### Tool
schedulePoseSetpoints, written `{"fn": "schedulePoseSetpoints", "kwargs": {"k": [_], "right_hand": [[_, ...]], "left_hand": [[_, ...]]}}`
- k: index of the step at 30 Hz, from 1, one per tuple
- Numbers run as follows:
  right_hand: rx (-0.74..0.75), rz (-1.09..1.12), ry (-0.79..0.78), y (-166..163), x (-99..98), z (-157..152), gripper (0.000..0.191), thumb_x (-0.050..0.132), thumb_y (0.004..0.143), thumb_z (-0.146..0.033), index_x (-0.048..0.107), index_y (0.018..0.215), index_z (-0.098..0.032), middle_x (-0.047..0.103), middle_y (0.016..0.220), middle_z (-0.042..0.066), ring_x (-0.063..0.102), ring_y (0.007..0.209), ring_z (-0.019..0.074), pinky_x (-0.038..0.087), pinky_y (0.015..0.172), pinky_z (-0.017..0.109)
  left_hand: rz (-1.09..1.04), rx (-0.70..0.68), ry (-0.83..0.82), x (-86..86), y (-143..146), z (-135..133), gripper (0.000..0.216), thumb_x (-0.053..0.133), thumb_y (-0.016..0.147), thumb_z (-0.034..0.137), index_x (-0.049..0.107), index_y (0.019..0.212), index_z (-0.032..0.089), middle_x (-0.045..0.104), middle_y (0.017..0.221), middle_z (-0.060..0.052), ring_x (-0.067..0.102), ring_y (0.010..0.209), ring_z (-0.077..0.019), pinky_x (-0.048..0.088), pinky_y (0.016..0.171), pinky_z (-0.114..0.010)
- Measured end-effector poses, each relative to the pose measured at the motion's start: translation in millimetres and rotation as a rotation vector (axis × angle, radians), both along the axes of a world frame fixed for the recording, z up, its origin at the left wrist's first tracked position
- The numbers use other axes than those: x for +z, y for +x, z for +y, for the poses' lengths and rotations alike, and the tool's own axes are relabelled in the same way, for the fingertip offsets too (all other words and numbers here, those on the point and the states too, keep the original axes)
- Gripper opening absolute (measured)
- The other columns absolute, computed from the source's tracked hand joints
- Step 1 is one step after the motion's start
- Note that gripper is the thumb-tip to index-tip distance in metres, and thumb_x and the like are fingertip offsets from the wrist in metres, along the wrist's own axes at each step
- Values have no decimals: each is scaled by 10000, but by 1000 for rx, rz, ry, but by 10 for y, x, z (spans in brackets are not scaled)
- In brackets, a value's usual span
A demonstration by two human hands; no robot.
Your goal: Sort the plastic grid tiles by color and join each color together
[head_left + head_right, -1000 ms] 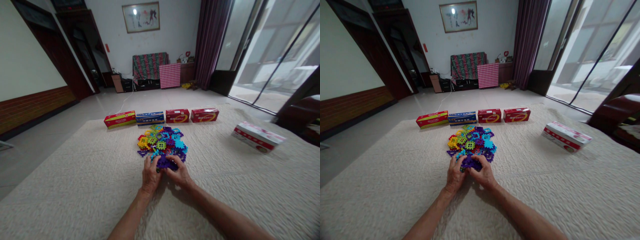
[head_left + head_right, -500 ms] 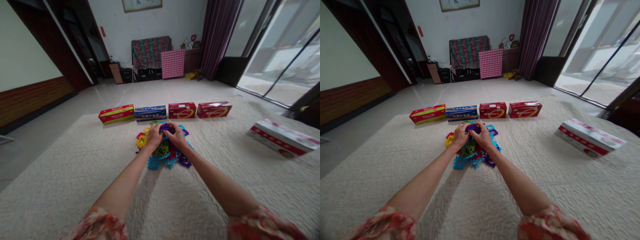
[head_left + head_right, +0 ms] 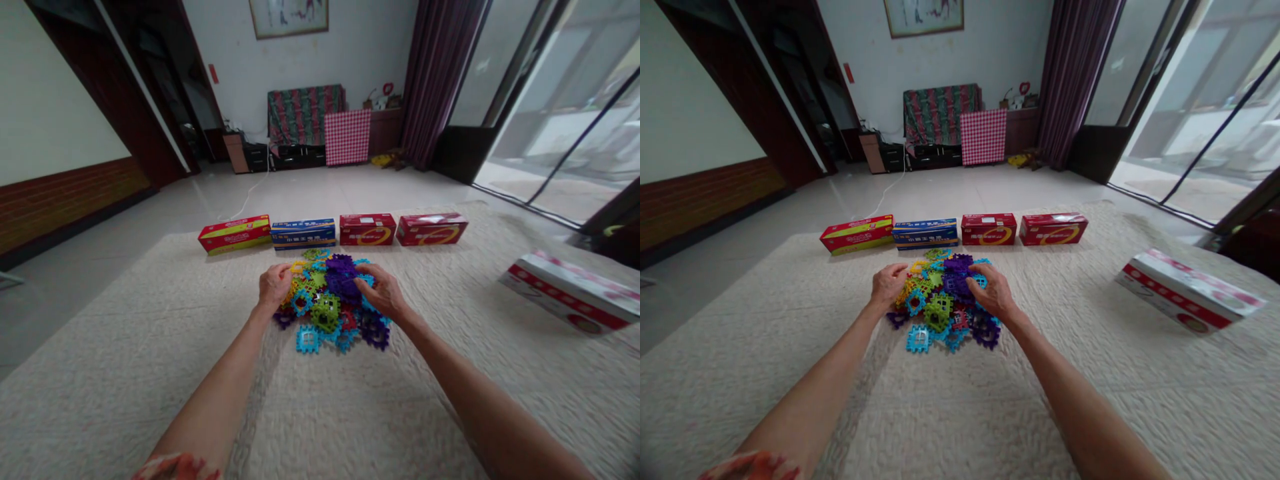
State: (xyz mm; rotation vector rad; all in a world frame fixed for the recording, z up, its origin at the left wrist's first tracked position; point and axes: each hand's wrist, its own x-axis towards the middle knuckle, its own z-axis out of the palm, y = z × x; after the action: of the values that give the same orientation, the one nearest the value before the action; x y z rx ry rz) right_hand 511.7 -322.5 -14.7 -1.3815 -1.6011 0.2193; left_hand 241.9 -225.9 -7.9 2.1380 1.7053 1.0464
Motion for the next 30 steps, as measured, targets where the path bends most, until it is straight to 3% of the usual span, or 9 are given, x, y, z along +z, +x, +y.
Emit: {"fn": "schedulePoseSetpoints", "kwargs": {"k": [3,7,11,16,24,30], "right_hand": [[-117,59,-13,202,-127,82,329,556,816,-416,669,1026,-190,687,1050,104,641,967,259,525,799,409],[-232,217,-135,371,-270,190,444,528,835,-509,652,1107,-182,689,1088,115,657,911,256,535,795,412],[-203,258,-201,412,-286,319,488,544,825,-529,641,1170,-198,694,1089,109,671,844,241,547,742,370],[-116,93,-191,456,-280,616,461,560,824,-489,639,1185,-214,663,1180,105,638,1044,283,517,897,432],[69,-212,-147,440,-326,831,440,498,878,-476,640,1173,-184,668,1193,127,606,1120,300,452,994,479],[157,-237,-112,373,-318,788,402,511,891,-462,650,1167,-204,654,1227,115,593,1141,286,445,1003,472]], "left_hand": [[-48,47,-121,-55,-86,188,297,525,832,220,736,1039,190,739,1075,-57,683,991,-202,505,940,-316],[34,-104,-197,-45,138,501,358,498,862,260,695,1156,206,701,1186,-40,639,1110,-205,471,999,-313],[211,-304,-159,-21,530,817,388,477,852,236,683,1178,191,678,1228,-51,598,1170,-212,435,1042,-314],[334,-533,-114,-86,825,1075,370,451,845,232,700,1119,218,699,1146,-35,631,1072,-179,462,995,-286],[469,-628,-129,-108,957,1132,403,442,875,341,661,1185,205,673,1214,-72,604,1146,-224,448,999,-311],[410,-702,-149,-54,817,1003,419,426,884,351,659,1191,188,676,1220,-70,605,1137,-212,433,1019,-318]]}}
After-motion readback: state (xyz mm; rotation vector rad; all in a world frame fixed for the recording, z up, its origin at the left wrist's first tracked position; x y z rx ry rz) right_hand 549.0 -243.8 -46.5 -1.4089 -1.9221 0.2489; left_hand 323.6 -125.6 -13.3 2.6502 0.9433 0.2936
